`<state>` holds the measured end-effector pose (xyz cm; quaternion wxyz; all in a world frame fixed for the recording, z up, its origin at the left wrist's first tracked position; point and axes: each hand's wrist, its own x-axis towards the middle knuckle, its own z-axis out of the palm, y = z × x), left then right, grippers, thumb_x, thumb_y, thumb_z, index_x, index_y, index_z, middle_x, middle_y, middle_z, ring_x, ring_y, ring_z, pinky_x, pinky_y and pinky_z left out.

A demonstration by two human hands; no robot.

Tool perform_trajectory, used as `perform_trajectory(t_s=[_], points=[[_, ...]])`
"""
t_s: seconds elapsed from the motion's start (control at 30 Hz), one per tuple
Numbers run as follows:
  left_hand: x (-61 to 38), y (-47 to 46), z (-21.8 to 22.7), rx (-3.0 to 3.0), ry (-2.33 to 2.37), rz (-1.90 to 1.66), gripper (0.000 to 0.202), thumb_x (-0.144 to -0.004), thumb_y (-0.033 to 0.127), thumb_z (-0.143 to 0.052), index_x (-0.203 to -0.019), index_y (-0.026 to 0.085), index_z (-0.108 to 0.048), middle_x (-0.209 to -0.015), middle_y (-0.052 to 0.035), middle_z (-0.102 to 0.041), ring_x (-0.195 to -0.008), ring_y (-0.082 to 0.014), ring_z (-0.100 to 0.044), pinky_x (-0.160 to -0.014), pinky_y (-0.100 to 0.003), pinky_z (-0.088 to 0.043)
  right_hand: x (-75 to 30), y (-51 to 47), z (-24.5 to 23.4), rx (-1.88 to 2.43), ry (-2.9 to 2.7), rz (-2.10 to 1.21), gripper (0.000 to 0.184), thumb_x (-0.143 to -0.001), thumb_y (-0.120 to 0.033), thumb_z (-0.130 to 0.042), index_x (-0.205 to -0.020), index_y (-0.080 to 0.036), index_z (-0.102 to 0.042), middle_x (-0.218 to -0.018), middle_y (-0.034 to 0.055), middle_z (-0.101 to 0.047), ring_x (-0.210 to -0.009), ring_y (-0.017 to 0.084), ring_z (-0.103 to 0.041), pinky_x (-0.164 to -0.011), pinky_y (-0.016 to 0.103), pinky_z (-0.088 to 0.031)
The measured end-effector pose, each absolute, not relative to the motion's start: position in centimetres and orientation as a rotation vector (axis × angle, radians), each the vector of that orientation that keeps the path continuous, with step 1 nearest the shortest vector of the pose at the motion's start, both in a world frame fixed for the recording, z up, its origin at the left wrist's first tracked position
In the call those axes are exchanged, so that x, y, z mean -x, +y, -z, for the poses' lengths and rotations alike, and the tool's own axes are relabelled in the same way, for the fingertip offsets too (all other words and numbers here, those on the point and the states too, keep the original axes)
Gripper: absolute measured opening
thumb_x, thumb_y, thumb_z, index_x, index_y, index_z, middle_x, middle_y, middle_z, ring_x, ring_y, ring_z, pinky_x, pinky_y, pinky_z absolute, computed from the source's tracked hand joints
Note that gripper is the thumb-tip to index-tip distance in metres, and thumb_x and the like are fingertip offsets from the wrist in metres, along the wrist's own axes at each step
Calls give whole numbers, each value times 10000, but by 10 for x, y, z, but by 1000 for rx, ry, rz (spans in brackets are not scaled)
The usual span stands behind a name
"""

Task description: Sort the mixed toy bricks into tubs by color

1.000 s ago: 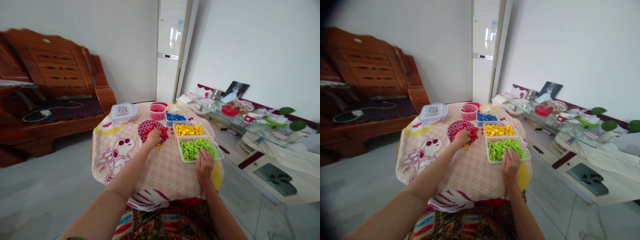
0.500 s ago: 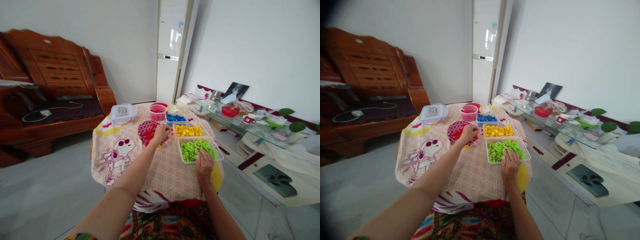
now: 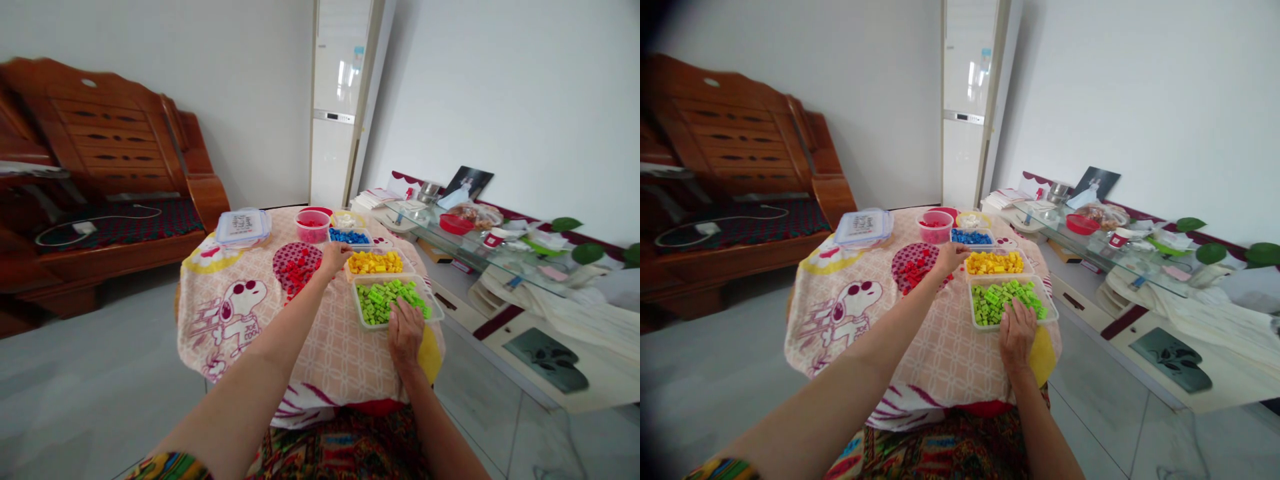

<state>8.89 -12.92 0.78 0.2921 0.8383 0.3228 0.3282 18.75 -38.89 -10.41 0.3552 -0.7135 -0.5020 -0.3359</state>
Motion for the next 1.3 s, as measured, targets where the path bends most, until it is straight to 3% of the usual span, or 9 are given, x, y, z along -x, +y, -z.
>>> perform_trajectory(t_s=[0.13, 0.43, 0.63, 0.9, 1.1, 1.3], points=[[-81, -125, -10, -2269, 884, -820, 302, -830, 108, -582, -1036, 149, -799, -902, -71, -783, -815, -170, -693, -835, -260, -531, -186, -389, 101, 1847, -1299, 870, 347, -1016, -253, -404, -1141, -141, -707, -1263, 143, -691, -1210, 253, -596, -1125, 516, -366], [-85, -131, -17, -2338, 844, -799, 470, -835, 48, -531, -1249, 167, -716, -1243, -95, -723, -1048, -189, -692, -995, -277, -506, -186, -388, 101, 1819, -1302, 896, 329, -1010, -246, -425, -1134, -134, -709, -1242, 145, -699, -1198, 255, -604, -1121, 524, -380], [-26, -118, -15, -2362, 873, -825, 398, -774, 107, -572, -1125, 113, -762, -1010, -81, -779, -864, -184, -700, -869, -278, -537, -187, -388, 102, 1830, -1294, 892, 338, -1014, -253, -420, -1144, -137, -709, -1253, 138, -699, -1199, 256, -609, -1123, 532, -385], [32, -128, -8, -2490, 878, -410, 228, -738, 147, -605, -848, 168, -803, -764, -9, -760, -701, -146, -661, -703, -220, -464, -186, -388, 101, 1840, -1302, 864, 360, -1014, -250, -398, -1172, -147, -705, -1269, 145, -690, -1215, 264, -604, -1130, 556, -375], [32, -154, 2, -2673, 828, -256, 124, -713, 188, -686, -776, 206, -791, -802, -12, -758, -748, -158, -653, -684, -226, -427, -187, -389, 103, 1841, -1311, 855, 352, -1012, -249, -407, -1173, -137, -699, -1269, 152, -685, -1224, 265, -585, -1133, 548, -361], [24, -162, 9, -2787, 955, -168, 173, -715, 145, -657, -802, 208, -792, -833, -60, -756, -795, -206, -673, -686, -260, -436, -188, -389, 104, 1840, -1304, 843, 350, -1008, -246, -407, -1170, -145, -700, -1267, 145, -686, -1215, 260, -593, -1124, 537, -373]])
